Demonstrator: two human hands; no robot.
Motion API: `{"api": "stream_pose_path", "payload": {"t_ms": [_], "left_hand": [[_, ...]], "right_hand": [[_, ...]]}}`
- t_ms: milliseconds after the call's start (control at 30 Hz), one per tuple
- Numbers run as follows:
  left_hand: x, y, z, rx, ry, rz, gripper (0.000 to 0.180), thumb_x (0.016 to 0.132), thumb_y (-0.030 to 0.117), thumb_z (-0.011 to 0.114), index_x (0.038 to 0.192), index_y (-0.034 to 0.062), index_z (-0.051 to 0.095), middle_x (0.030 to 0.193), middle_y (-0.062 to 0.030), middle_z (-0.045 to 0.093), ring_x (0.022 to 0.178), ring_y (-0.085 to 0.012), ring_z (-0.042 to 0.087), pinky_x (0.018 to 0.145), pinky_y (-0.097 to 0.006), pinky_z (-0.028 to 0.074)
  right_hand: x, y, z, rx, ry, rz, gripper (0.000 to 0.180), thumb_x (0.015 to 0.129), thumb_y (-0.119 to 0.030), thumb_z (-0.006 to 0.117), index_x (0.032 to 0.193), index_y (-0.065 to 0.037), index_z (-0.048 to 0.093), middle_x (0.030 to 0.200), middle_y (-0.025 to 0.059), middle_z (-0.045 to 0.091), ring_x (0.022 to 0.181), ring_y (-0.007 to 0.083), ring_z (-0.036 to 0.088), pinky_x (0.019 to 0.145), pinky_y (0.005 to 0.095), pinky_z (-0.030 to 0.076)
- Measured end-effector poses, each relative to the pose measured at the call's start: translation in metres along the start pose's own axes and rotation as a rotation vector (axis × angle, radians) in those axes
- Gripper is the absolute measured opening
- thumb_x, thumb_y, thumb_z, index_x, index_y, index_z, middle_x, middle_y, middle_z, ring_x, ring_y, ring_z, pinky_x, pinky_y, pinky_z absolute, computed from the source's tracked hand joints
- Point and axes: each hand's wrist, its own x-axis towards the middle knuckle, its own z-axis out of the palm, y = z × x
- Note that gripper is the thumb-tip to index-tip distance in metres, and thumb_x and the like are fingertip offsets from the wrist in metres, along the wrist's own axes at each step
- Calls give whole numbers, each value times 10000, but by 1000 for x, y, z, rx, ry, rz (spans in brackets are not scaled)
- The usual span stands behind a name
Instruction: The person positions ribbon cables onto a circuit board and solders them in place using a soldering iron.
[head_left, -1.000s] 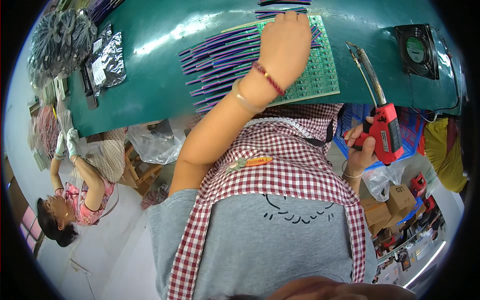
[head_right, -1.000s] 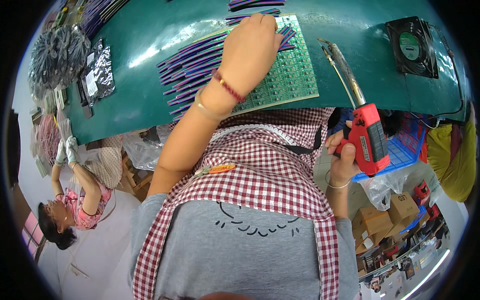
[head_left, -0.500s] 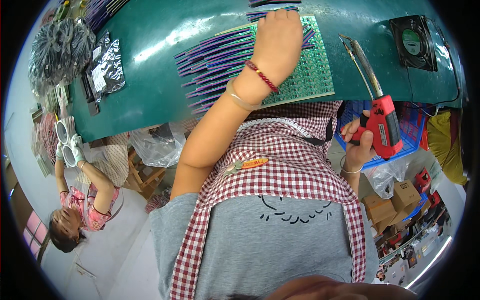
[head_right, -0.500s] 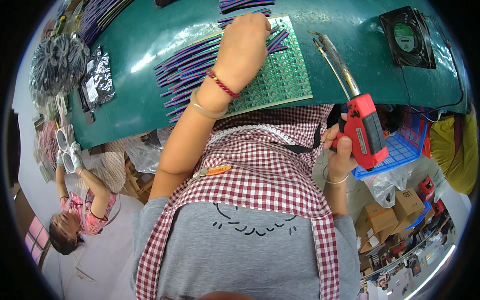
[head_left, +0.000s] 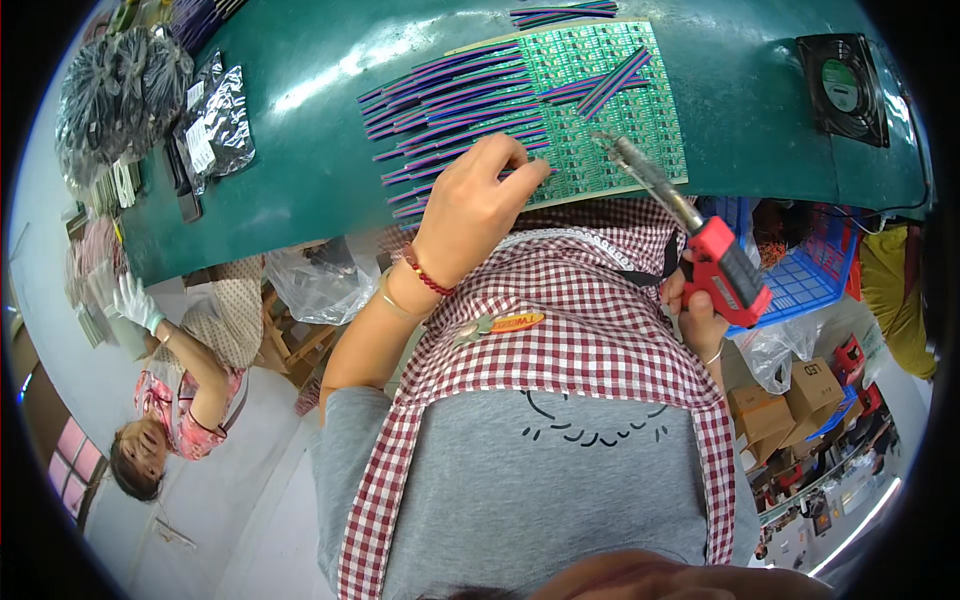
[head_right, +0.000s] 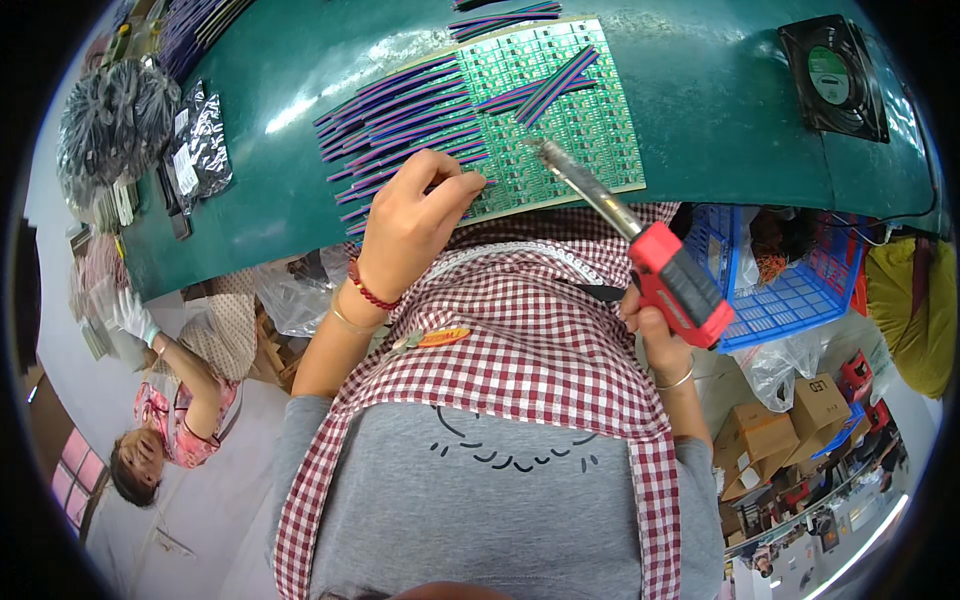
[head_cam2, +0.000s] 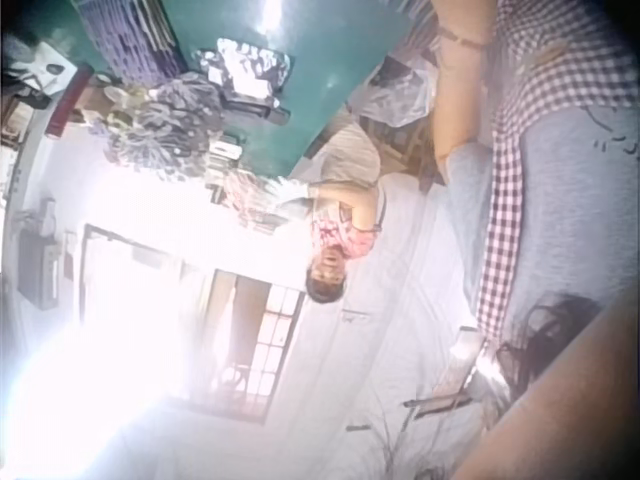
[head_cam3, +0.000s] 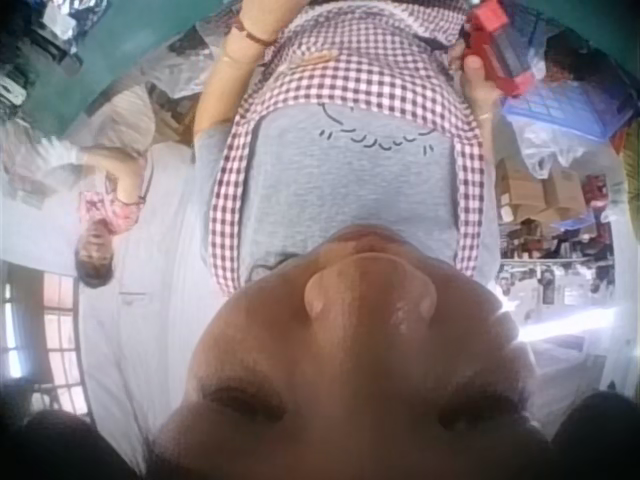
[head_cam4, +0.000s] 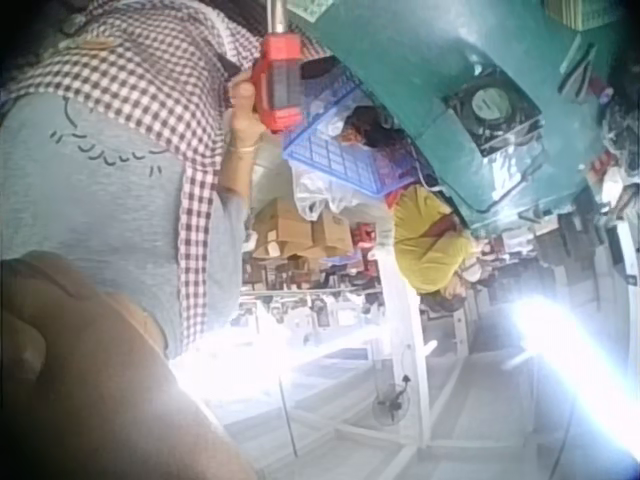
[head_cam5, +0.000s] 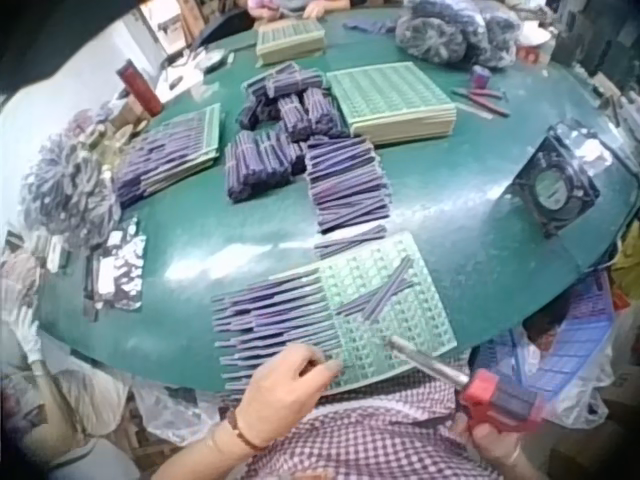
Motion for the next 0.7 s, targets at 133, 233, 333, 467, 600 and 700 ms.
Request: {"api": "stream_pose_path", "payload": {"t_ms": [133,233,333,467,600,700], "left_hand": [[5,-6,5,101,101,114,189,719,20,717,898,74,690,782,-51,553,692,-212,571,595,-338,456],[3,-8,7,124,91,98,182,722,28,673,897,77,672,795,-48,536,719,-212,561,630,-340,455],[2,-11,5,112,88,91,185,722,28,672,900,79,672,798,-47,538,724,-212,561,641,-341,456],[4,-11,6,87,115,123,202,718,21,714,909,83,692,796,-46,560,703,-210,570,620,-338,455],[3,-12,7,108,104,113,198,719,23,715,907,83,692,799,-46,562,705,-211,573,619,-337,457],[4,-14,8,98,119,102,196,715,23,718,901,82,692,795,-46,561,701,-213,572,613,-340,458]], "right_hand": [[-5,8,5,-28,-55,57,466,926,-383,617,1125,27,518,717,58,540,598,116,478,572,276,404],[-5,12,12,8,-40,50,288,950,-272,593,941,16,585,735,50,556,618,111,485,549,264,383],[-5,15,10,-31,-69,48,275,946,-258,605,956,17,586,749,48,564,632,115,496,563,266,390],[-10,25,4,-36,-50,47,265,936,-218,620,1036,27,608,821,61,616,716,140,566,660,285,459],[-13,30,1,-133,-23,31,249,914,-181,643,1059,22,643,884,72,660,768,170,619,721,301,497],[-8,28,-1,-322,-50,-32,228,888,-194,673,987,11,671,886,81,672,768,186,635,696,299,498]]}}
